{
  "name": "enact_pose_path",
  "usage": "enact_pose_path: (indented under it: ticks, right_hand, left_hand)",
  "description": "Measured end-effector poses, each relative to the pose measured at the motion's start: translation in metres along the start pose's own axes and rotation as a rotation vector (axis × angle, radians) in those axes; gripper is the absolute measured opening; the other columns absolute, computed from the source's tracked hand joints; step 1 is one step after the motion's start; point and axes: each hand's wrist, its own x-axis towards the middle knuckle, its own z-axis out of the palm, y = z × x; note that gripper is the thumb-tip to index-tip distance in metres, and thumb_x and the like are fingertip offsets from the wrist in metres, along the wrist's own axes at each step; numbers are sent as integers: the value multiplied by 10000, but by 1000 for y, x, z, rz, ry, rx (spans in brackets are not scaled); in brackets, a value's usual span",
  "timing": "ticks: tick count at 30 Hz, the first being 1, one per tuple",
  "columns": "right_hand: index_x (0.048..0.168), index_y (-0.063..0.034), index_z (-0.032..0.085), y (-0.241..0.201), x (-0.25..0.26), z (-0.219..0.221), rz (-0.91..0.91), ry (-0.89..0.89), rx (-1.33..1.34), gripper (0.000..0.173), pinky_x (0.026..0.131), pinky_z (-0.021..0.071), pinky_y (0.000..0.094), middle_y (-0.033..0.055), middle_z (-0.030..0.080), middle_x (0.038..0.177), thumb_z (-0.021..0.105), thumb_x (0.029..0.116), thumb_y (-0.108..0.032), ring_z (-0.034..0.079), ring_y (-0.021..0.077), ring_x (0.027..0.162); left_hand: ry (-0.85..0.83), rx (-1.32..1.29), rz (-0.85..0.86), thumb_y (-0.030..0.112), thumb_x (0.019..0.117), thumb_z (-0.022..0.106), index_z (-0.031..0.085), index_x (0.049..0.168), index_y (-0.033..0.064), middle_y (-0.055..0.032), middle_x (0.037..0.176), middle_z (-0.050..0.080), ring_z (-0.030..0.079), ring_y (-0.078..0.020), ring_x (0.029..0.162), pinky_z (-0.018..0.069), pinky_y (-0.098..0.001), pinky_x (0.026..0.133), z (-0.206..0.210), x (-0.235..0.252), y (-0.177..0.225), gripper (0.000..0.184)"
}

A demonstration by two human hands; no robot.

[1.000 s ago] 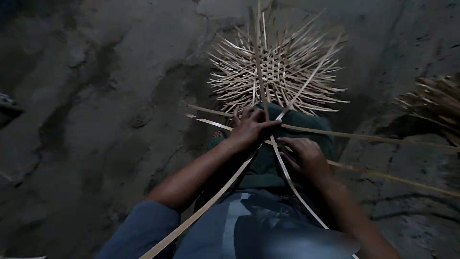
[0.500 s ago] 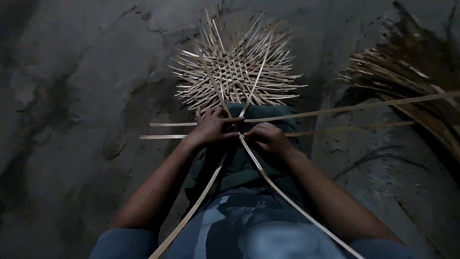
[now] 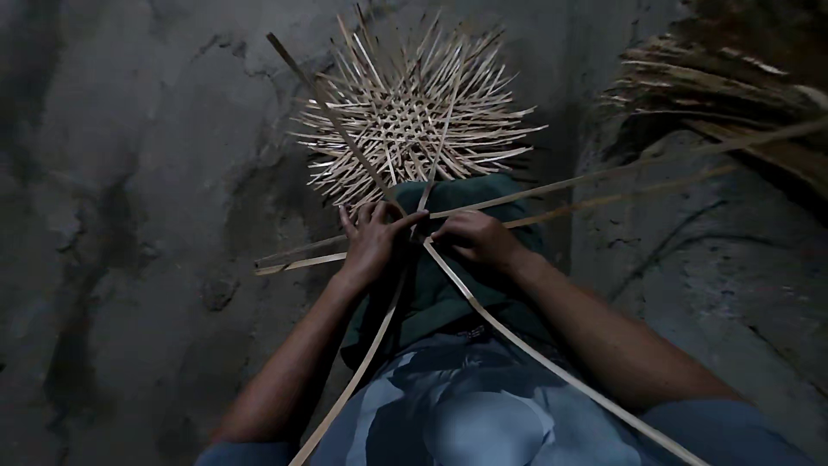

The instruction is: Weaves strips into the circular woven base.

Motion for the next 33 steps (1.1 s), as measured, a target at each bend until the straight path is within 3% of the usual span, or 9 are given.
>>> enact_pose_path:
  ticks: [8, 13, 16, 19, 24, 28, 33]
  right_hand:
    - [1037, -92, 759, 4, 2, 1, -32, 19, -25, 121, 958, 560, 400, 73, 734, 1034, 673, 966, -137, 691, 237, 1025]
    - [1034, -107, 754, 0, 2, -2, -4, 25, -56, 112, 971, 549, 411, 84, 734, 1064, 692, 959, -162, 687, 253, 1043]
    - [1186, -158, 746, -3, 4, -9, 18, 116, -123, 270, 1001, 522, 488, 86, 691, 1204, 731, 937, -261, 633, 292, 1152]
    - [1320, -191, 672, 2, 5, -13, 63, 77, -190, 446, 1044, 471, 577, 84, 669, 1294, 751, 915, -360, 598, 321, 1253]
    - [1291, -204, 698, 14, 1, -6, 71, 66, -175, 383, 1051, 473, 532, 63, 681, 1267, 705, 949, -377, 624, 284, 1204]
    - [1291, -198, 701, 16, 1, -5, 34, 80, -160, 384, 1049, 474, 503, 53, 679, 1267, 678, 968, -403, 619, 264, 1202]
    - [1285, -177, 708, 18, 1, -5, 11, 92, -171, 367, 1055, 470, 496, 56, 685, 1258, 645, 994, -391, 620, 263, 1204]
  left_hand:
    - [25, -4, 6, 267, 964, 680, 567, 1425, 479, -79, 1294, 615, 459, -411, 1349, 133, -870, 1060, 3, -2, 5, 520]
    - [-48, 17, 12, 334, 961, 696, 524, 1443, 524, -58, 1316, 606, 439, -388, 1380, 125, -872, 1064, -6, 2, 0, 546]
    - [-69, 31, 26, 400, 913, 753, 556, 1420, 503, -68, 1288, 617, 480, -386, 1337, 143, -870, 1062, -14, 4, 1, 553]
    - [-44, 50, 34, 447, 907, 749, 550, 1417, 509, -77, 1280, 618, 512, -377, 1294, 168, -852, 1062, -9, 4, 0, 551]
    - [82, 25, 14, 451, 883, 757, 616, 1346, 416, -10, 1250, 651, 511, -322, 1336, 159, -850, 1076, -2, 2, -2, 486]
    - [199, 34, 25, 483, 846, 767, 688, 1264, 337, -25, 1219, 681, 552, -344, 1306, 190, -857, 1050, 8, -2, -3, 450]
    - [231, 48, 27, 459, 819, 788, 707, 1230, 316, -32, 1203, 691, 537, -373, 1321, 185, -862, 1043, 13, 1, -2, 443]
